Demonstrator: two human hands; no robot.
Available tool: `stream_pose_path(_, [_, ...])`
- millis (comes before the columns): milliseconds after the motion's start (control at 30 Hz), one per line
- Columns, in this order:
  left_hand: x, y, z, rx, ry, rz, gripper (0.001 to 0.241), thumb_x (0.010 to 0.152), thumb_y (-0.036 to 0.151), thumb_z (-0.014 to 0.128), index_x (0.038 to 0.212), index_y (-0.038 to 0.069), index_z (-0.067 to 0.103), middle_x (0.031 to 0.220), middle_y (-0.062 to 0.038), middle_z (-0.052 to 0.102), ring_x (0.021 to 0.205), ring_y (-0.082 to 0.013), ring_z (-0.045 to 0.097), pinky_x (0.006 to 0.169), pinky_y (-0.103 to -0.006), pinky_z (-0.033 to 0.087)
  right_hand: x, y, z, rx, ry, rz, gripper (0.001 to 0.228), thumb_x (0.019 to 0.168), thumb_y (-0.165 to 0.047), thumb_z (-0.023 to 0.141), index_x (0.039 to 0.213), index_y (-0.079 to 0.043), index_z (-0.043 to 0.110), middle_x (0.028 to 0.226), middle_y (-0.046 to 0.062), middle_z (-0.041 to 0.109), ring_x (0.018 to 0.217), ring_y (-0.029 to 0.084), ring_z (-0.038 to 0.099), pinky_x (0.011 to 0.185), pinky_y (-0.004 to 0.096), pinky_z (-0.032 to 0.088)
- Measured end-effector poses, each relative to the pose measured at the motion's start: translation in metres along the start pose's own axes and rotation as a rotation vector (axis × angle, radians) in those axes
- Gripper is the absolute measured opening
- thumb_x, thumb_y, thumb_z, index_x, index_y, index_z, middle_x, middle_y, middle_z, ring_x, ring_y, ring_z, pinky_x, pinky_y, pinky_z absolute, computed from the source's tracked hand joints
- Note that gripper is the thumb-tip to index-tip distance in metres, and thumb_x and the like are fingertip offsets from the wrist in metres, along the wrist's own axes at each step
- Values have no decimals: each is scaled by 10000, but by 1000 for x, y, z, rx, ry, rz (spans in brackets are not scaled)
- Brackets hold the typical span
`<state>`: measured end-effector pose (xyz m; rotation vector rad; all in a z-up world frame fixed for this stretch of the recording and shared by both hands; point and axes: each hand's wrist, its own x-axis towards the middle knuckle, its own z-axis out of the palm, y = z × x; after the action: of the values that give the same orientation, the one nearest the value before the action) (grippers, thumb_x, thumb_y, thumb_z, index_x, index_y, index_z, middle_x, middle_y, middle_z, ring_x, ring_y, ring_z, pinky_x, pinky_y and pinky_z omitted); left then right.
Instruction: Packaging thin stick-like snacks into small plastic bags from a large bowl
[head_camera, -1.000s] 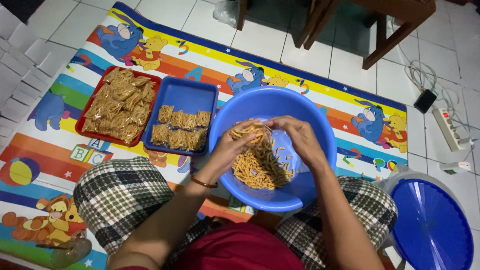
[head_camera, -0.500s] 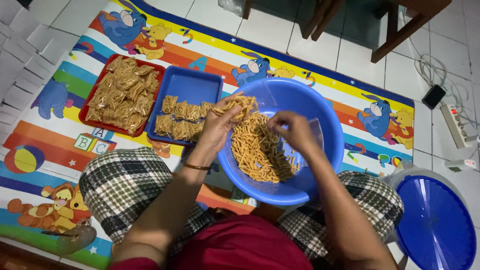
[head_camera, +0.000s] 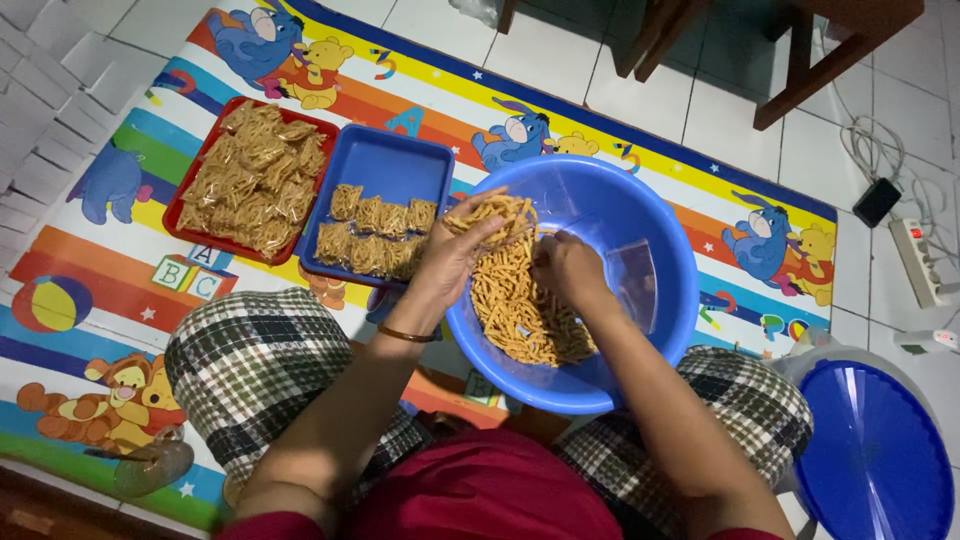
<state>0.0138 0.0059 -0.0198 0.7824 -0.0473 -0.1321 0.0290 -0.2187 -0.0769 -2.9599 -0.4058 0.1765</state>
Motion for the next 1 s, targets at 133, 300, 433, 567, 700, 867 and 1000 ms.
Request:
stream_pose_path(133, [-6,9,9,0,-7,14,508,884,13,770,1368,-7,621,1225,-284,679,1029,-366,730,877,-481,645,-8,6,-12,-21,40,-5,377,774,-401,804,1081,-193,741,1067,133,715,941,395,737,830,495,613])
stream_pose_path(300, [-7,9,5,72,-51,-11,545,874,-22,755,1395,-8,593,1200,-260,671,982,-324,734,896,-433,653,-22,0,-60,285,-31,32,177,890,-200,694,1047,-160,766,969,173,762,964,431,724,817,542,587])
stream_pose_path(433, [-13,15,23,91,-56,-21,660,805,-52,801,1421,-11,568,1186,-239,677,990,-289,728,898,-406,650,-47,-13,-131,479,41,-96,149,931,-161,700,1041,-93,773,941,218,739,938,449,719,818,522,571])
stream_pose_path(567, [-16,12,25,84,-66,-68,664,801,-119,767,1424,-3,570,1171,-241,674,962,-283,722,872,-384,660,-60,-8,-156,713,-16,-135,173,903,-70,707,1059,-55,780,920,204,755,937,356,695,853,483,550])
stream_pose_path(700, [-17,4,22,89,-81,-81,629,821,-97,773,1413,20,594,1177,-201,694,998,-245,723,860,-372,663,-68,-4,-182,978,-136,-14,158,886,-80,741,1028,-18,773,852,67,757,860,164,648,883,376,540])
stream_pose_path(867, [-19,1,21,76,-79,-98,628,808,-124,765,1401,-13,591,1187,-251,682,994,-291,726,846,-404,671,-73,11,-185,1097,127,20,145,929,-65,731,1064,-23,763,853,76,741,827,121,644,804,265,512])
stream_pose_path(1000, [-23,0,24,79,-91,-116,615,802,-126,769,1385,-37,596,1146,-248,702,954,-276,736,821,-396,675,-67,11,-176,1155,236,78,160,946,-97,736,1095,-46,762,884,54,729,858,112,659,844,254,521])
